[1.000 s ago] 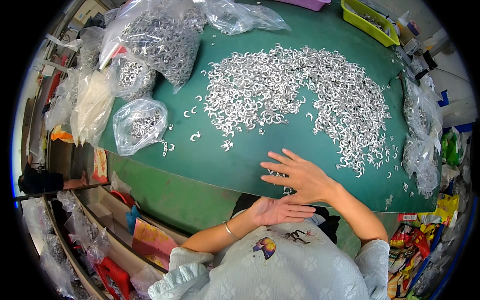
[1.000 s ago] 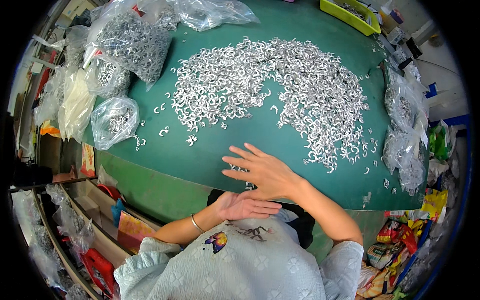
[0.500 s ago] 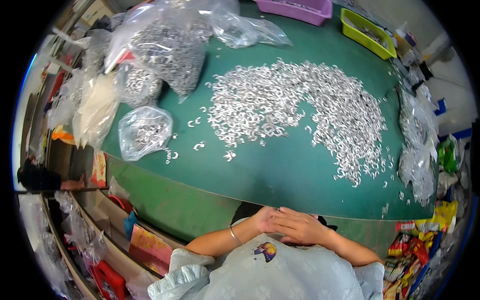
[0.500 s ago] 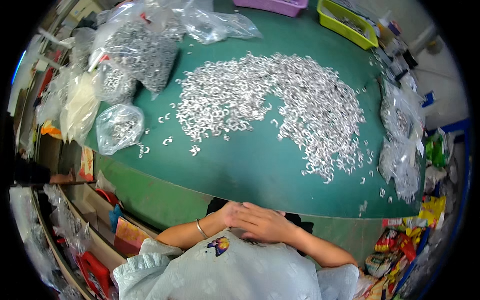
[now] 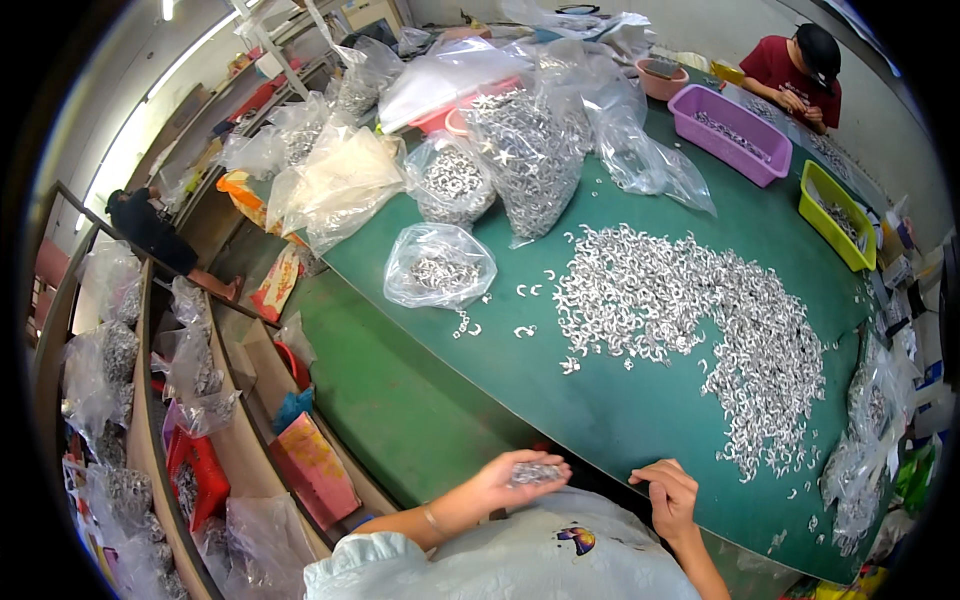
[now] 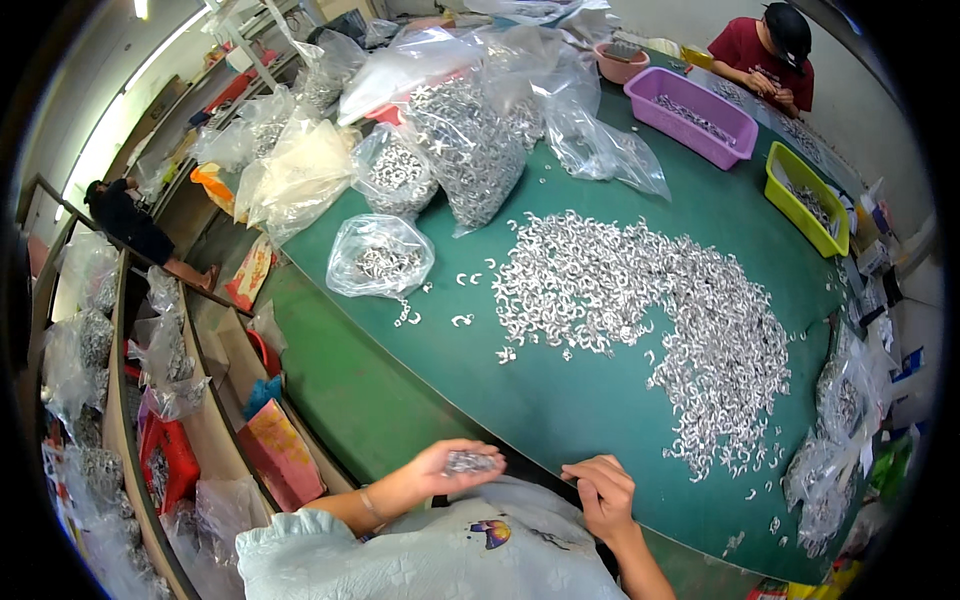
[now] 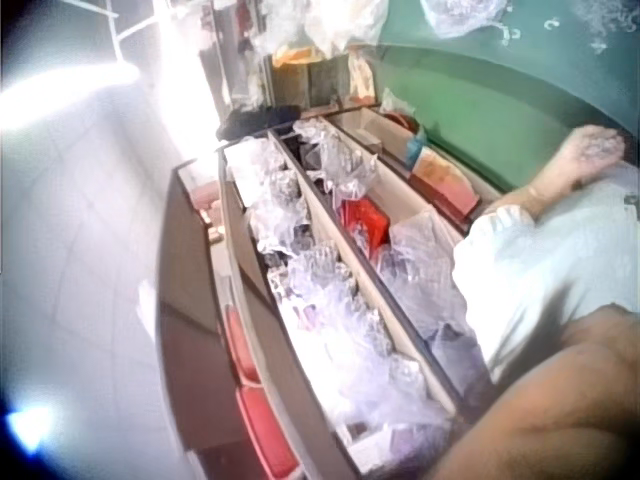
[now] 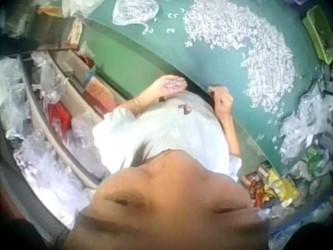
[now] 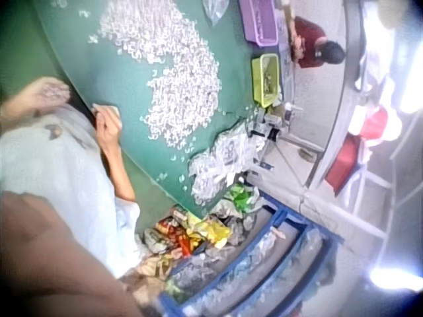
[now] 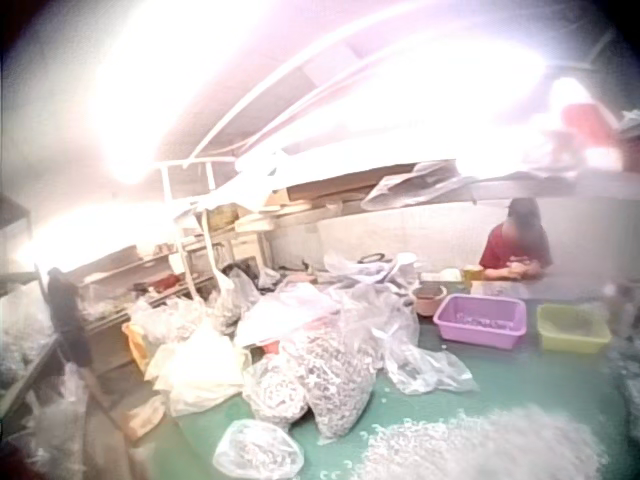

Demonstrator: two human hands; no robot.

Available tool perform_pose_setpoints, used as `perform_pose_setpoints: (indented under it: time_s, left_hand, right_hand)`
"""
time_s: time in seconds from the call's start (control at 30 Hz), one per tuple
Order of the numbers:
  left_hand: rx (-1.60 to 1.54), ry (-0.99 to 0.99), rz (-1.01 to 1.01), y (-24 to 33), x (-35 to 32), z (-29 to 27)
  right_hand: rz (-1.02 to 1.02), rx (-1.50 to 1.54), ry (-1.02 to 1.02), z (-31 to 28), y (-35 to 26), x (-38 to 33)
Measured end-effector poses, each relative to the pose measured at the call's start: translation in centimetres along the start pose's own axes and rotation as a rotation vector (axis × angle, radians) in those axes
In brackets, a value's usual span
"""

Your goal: The person sorts small silver C-shaped metal parts and star-shaped components on a green workbench by hand, occasionally picking items from a plastic bag and placing them into a tray.

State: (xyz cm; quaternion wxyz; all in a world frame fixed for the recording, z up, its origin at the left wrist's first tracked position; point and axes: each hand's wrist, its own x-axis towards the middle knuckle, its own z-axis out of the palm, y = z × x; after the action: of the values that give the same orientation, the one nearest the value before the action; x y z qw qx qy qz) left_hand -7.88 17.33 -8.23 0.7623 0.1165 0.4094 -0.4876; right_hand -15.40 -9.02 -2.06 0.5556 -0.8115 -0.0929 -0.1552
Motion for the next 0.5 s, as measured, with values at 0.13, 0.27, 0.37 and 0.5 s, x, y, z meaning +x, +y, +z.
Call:
perform_pose_setpoints:
  time_s: [0.13, 0.27, 0.37, 0.5]
  left_hand:
    - [-0.246, -0.316, 0.233, 3.5, -6.9, 5.6]
    - [-0.323, -0.510, 0.665, 11.9, -9.1, 15.8]
    - [-0.137, -0.584, 1.016, 22.8, -8.1, 21.2]
    - [0.225, -0.303, 1.317, 36.8, -6.1, 24.7]
  right_hand:
    - [0.100, 0.055, 0.008, 0.7, 0.5, -0.3]
    - [0.110, 0.028, 0.020, 1.1, 0.4, -0.6]
    - [0.066, -0.027, 0.004, 0.8, -0.1, -0.4]
    - [0.067, -0.130, 0.136, -1.1, -0.2, -0.5]
